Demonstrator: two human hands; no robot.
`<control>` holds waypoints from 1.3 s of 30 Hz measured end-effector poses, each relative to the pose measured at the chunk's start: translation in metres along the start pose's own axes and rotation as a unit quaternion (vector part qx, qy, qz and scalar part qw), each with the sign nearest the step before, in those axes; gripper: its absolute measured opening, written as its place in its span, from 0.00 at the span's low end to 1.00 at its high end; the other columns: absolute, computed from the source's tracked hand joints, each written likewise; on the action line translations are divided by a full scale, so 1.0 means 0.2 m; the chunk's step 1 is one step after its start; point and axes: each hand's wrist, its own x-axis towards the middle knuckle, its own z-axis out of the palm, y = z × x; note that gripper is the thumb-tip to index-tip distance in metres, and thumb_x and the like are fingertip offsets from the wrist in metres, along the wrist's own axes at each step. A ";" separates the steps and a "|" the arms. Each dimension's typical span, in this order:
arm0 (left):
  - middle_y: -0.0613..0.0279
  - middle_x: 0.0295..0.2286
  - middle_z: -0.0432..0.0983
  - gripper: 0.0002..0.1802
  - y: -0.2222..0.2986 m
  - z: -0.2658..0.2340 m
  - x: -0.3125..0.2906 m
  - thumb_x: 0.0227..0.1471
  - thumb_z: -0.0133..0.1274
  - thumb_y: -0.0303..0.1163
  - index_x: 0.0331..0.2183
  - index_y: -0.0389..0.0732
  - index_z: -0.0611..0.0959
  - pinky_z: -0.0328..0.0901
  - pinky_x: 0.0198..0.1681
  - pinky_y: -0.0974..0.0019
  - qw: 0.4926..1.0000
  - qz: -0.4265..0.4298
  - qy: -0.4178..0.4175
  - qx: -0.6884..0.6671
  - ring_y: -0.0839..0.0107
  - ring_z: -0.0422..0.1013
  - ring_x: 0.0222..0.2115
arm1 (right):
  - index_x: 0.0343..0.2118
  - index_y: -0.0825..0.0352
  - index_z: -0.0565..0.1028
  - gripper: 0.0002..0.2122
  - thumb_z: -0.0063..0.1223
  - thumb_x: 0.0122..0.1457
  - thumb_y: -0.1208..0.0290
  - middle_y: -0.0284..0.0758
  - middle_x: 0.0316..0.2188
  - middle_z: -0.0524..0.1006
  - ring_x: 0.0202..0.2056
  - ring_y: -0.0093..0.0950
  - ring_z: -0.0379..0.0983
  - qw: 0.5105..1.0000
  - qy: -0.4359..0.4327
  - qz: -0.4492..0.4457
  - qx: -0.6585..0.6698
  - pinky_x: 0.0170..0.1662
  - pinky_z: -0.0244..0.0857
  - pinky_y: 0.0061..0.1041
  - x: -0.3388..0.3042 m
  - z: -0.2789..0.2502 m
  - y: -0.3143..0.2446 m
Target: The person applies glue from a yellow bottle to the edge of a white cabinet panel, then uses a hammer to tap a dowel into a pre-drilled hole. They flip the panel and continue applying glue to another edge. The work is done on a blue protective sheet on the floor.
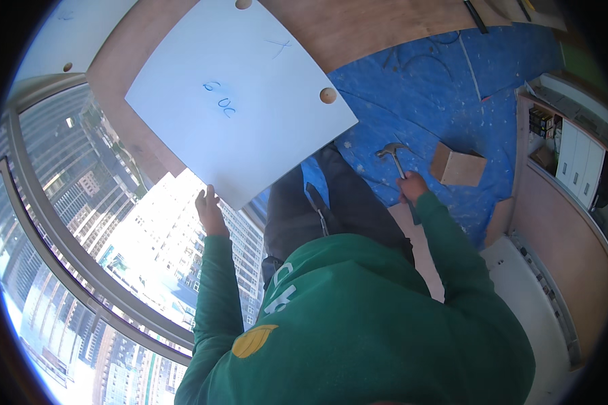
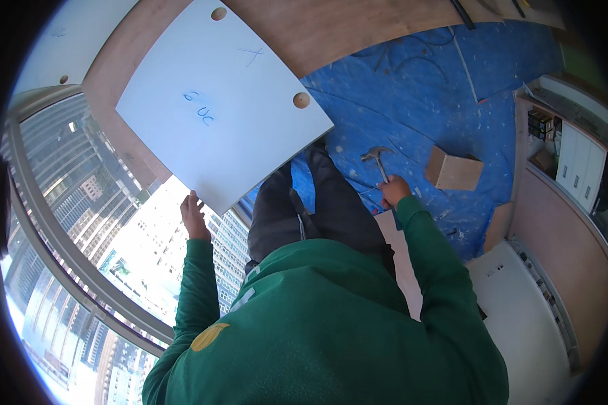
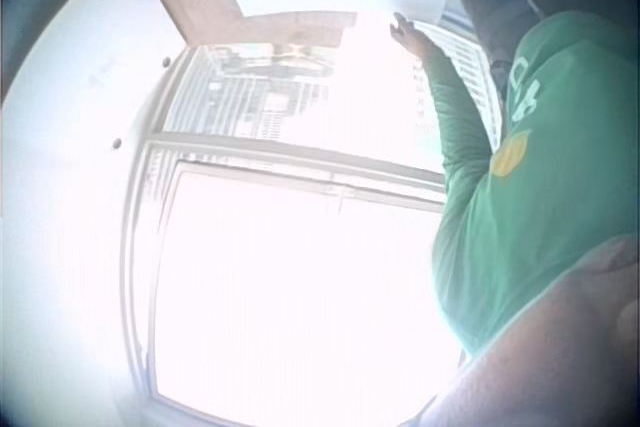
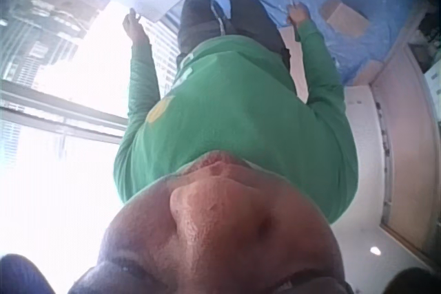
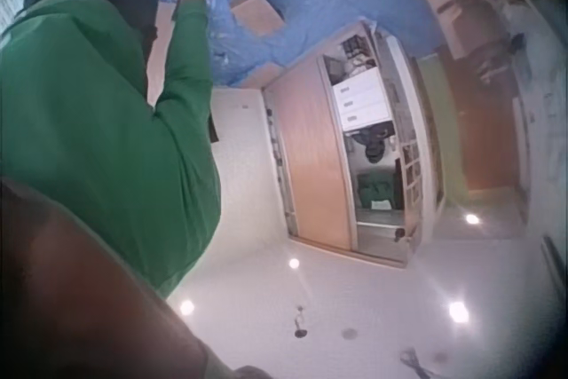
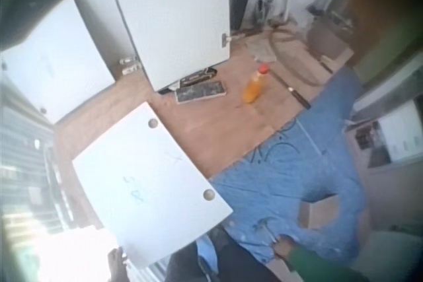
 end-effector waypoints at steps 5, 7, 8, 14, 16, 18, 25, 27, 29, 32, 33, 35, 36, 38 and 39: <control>0.55 0.44 0.78 0.25 -0.08 0.05 0.02 0.61 0.62 0.41 0.50 0.29 0.78 0.67 0.44 0.62 0.979 -0.082 -0.143 -0.122 0.66 0.74 0.43 | 0.48 0.76 0.72 0.14 0.55 0.66 0.70 0.41 0.24 0.77 0.19 0.29 0.76 0.996 -0.009 -0.025 -0.081 0.18 0.69 0.30 0.00 -0.01 -0.09; 0.55 0.42 0.78 0.23 -0.04 0.05 0.01 0.62 0.62 0.39 0.47 0.29 0.79 0.68 0.43 0.62 0.976 -0.078 -0.158 -0.132 0.66 0.75 0.41 | 0.49 0.76 0.72 0.15 0.56 0.66 0.69 0.41 0.24 0.78 0.19 0.29 0.77 0.993 -0.021 -0.027 -0.112 0.19 0.70 0.30 -0.03 -0.05 -0.11; 0.56 0.41 0.79 0.23 -0.03 0.07 -0.04 0.62 0.61 0.39 0.47 0.28 0.78 0.68 0.42 0.63 0.975 -0.074 -0.138 -0.159 0.66 0.75 0.40 | 0.50 0.76 0.72 0.16 0.56 0.66 0.69 0.42 0.24 0.78 0.20 0.29 0.77 0.991 -0.028 -0.026 -0.128 0.19 0.70 0.30 -0.05 -0.07 -0.11; 0.52 0.50 0.78 0.27 -0.08 0.07 -0.02 0.63 0.60 0.37 0.54 0.28 0.75 0.68 0.56 0.58 0.965 -0.073 -0.178 -0.180 0.61 0.75 0.51 | 0.54 0.74 0.72 0.19 0.56 0.65 0.68 0.42 0.25 0.79 0.20 0.32 0.78 0.987 0.010 -0.010 -0.162 0.20 0.71 0.32 -0.04 -0.15 -0.10; 0.49 0.50 0.78 0.28 -0.02 0.10 -0.09 0.61 0.62 0.36 0.54 0.25 0.76 0.67 0.54 0.59 0.960 -0.070 -0.179 -0.204 0.62 0.74 0.51 | 0.56 0.74 0.71 0.20 0.56 0.65 0.68 0.43 0.26 0.79 0.19 0.33 0.78 0.985 0.021 0.003 -0.168 0.21 0.72 0.33 -0.05 -0.16 -0.11; 0.50 0.49 0.78 0.28 -0.03 0.11 -0.10 0.61 0.62 0.36 0.53 0.25 0.76 0.68 0.54 0.59 0.958 -0.064 -0.177 -0.216 0.62 0.75 0.50 | 0.58 0.74 0.70 0.22 0.57 0.65 0.68 0.43 0.27 0.79 0.19 0.33 0.78 0.983 0.024 0.008 -0.179 0.21 0.72 0.33 -0.05 -0.18 -0.10; 0.55 0.43 0.79 0.23 0.07 0.19 -0.14 0.61 0.63 0.38 0.47 0.28 0.78 0.70 0.48 0.62 0.962 -0.081 -0.162 -0.206 0.65 0.77 0.42 | 0.56 0.75 0.71 0.20 0.55 0.65 0.69 0.41 0.23 0.78 0.17 0.32 0.77 0.983 0.025 -0.015 -0.179 0.20 0.71 0.33 0.01 -0.20 -0.09; 0.55 0.42 0.79 0.23 0.06 0.21 -0.16 0.60 0.64 0.38 0.46 0.28 0.78 0.70 0.48 0.62 0.959 -0.080 -0.171 -0.213 0.65 0.76 0.42 | 0.50 0.74 0.74 0.15 0.55 0.65 0.69 0.40 0.21 0.77 0.17 0.31 0.76 0.985 0.053 -0.052 -0.157 0.20 0.69 0.33 0.02 -0.19 -0.10; 0.55 0.42 0.79 0.23 0.02 0.24 -0.15 0.59 0.65 0.39 0.45 0.29 0.78 0.70 0.48 0.61 0.956 -0.081 -0.178 -0.219 0.65 0.76 0.42 | 0.43 0.74 0.76 0.11 0.55 0.65 0.69 0.38 0.18 0.76 0.16 0.30 0.75 0.986 0.089 -0.088 -0.109 0.19 0.69 0.32 0.02 -0.19 -0.13; 0.54 0.42 0.78 0.24 0.00 0.29 -0.16 0.59 0.65 0.39 0.46 0.28 0.77 0.71 0.49 0.60 0.956 -0.089 -0.178 -0.214 0.64 0.76 0.43 | 0.34 0.71 0.75 0.09 0.56 0.65 0.68 0.35 0.18 0.73 0.15 0.27 0.72 0.986 0.104 -0.132 0.006 0.18 0.67 0.29 0.01 -0.20 -0.23; 0.54 0.42 0.78 0.25 -0.02 0.30 -0.16 0.60 0.65 0.39 0.46 0.28 0.77 0.71 0.49 0.59 0.956 -0.091 -0.177 -0.214 0.63 0.76 0.43 | 0.33 0.70 0.75 0.09 0.56 0.65 0.68 0.34 0.17 0.73 0.15 0.26 0.71 0.983 0.107 -0.141 0.045 0.17 0.66 0.29 -0.02 -0.21 -0.29; 0.53 0.42 0.78 0.25 -0.02 0.32 -0.15 0.59 0.65 0.40 0.47 0.29 0.77 0.71 0.49 0.59 0.956 -0.091 -0.179 -0.214 0.63 0.76 0.43 | 0.33 0.69 0.75 0.09 0.57 0.65 0.68 0.32 0.17 0.71 0.15 0.24 0.69 0.973 0.115 -0.158 0.122 0.17 0.64 0.27 -0.08 -0.23 -0.42; 0.53 0.42 0.78 0.25 -0.01 0.32 -0.16 0.59 0.65 0.40 0.47 0.29 0.78 0.70 0.50 0.58 0.956 -0.090 -0.178 -0.215 0.63 0.76 0.43 | 0.32 0.68 0.75 0.08 0.57 0.65 0.68 0.31 0.17 0.71 0.15 0.23 0.69 0.966 0.118 -0.169 0.153 0.16 0.64 0.27 -0.12 -0.24 -0.50; 0.56 0.43 0.80 0.24 0.03 0.27 -0.16 0.60 0.64 0.41 0.49 0.33 0.77 0.69 0.52 0.59 0.954 -0.127 -0.207 -0.176 0.64 0.76 0.44 | 0.31 0.67 0.75 0.08 0.56 0.66 0.68 0.30 0.18 0.70 0.15 0.22 0.67 0.950 0.125 -0.189 0.217 0.16 0.62 0.26 -0.19 -0.27 -0.64; 0.57 0.43 0.80 0.24 0.06 0.24 -0.15 0.61 0.63 0.41 0.50 0.35 0.77 0.68 0.53 0.59 0.952 -0.144 -0.219 -0.157 0.65 0.76 0.44 | 0.32 0.67 0.75 0.08 0.56 0.66 0.68 0.30 0.18 0.70 0.15 0.22 0.67 0.941 0.128 -0.210 0.234 0.17 0.62 0.25 -0.21 -0.30 -0.72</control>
